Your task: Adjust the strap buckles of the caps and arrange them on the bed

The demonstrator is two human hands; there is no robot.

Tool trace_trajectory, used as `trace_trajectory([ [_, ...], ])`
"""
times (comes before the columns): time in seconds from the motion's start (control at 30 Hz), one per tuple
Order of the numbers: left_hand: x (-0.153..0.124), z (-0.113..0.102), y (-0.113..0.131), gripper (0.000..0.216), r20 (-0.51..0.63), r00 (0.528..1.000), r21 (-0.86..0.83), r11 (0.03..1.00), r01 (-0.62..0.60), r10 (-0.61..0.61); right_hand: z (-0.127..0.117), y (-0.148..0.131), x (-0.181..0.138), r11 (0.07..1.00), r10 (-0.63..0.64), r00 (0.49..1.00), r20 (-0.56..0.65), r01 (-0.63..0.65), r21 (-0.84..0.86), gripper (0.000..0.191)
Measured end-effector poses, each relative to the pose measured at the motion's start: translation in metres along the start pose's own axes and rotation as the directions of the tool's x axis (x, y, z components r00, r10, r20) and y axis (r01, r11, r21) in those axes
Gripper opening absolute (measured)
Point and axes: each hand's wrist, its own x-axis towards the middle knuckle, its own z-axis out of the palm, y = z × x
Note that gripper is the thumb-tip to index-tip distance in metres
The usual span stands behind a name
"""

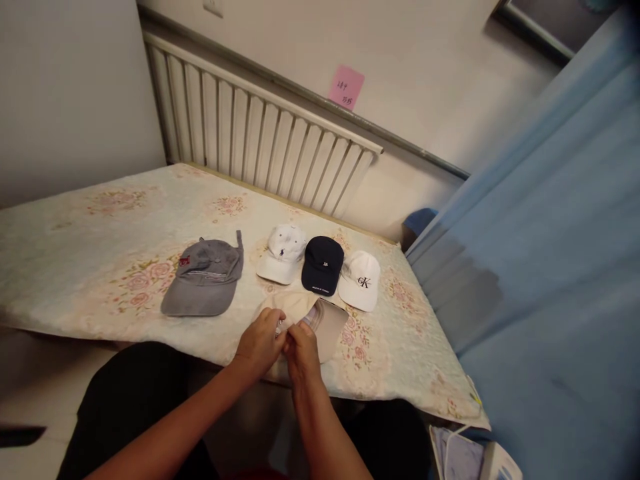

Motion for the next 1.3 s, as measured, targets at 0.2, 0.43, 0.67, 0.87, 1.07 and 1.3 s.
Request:
trace_trajectory([
  [0.2, 0.001, 0.000, -0.004, 0.009, 0.012, 1.000, -0.078, 0.997, 0.010, -0.009, -0.001, 0.001, 0.000, 1.000, 0.022, 1.000, 0.010, -0.022, 0.005, 0.011],
  [0.43, 0.003, -0.008, -0.004, 0.009, 0.063, 0.996, -0.198, 0.978, 0.072, -0.061, -0.005, 0.005, 0.004, 1.000, 0.016, 0.998, 0.056, -0.016, 0.002, 0.019],
  [0.67, 0.000, -0.003, -0.009, 0.010, 0.080, 0.994, -0.294, 0.951, 0.095, -0.074, -0.009, 0.006, 0.004, 0.999, 0.013, 0.989, 0.147, -0.019, 0.041, 0.023],
  [0.87, -0.004, -0.002, -0.009, 0.011, 0.092, 0.993, -0.341, 0.934, 0.105, -0.078, -0.010, 0.007, 0.006, 0.997, 0.007, 0.990, 0.138, -0.018, 0.075, 0.024],
  [1.07, -0.007, -0.004, -0.007, 0.010, 0.105, 0.990, -0.379, 0.917, 0.124, -0.090, -0.010, 0.005, 0.004, 0.996, 0.025, 0.979, 0.203, -0.042, 0.077, 0.026],
  [1.3, -0.011, -0.005, -0.008, 0.011, 0.117, 0.989, -0.427, 0.895, 0.132, -0.089, -0.013, 0.007, 0.005, 0.990, 0.010, 0.962, 0.275, -0.048, 0.132, 0.026],
])
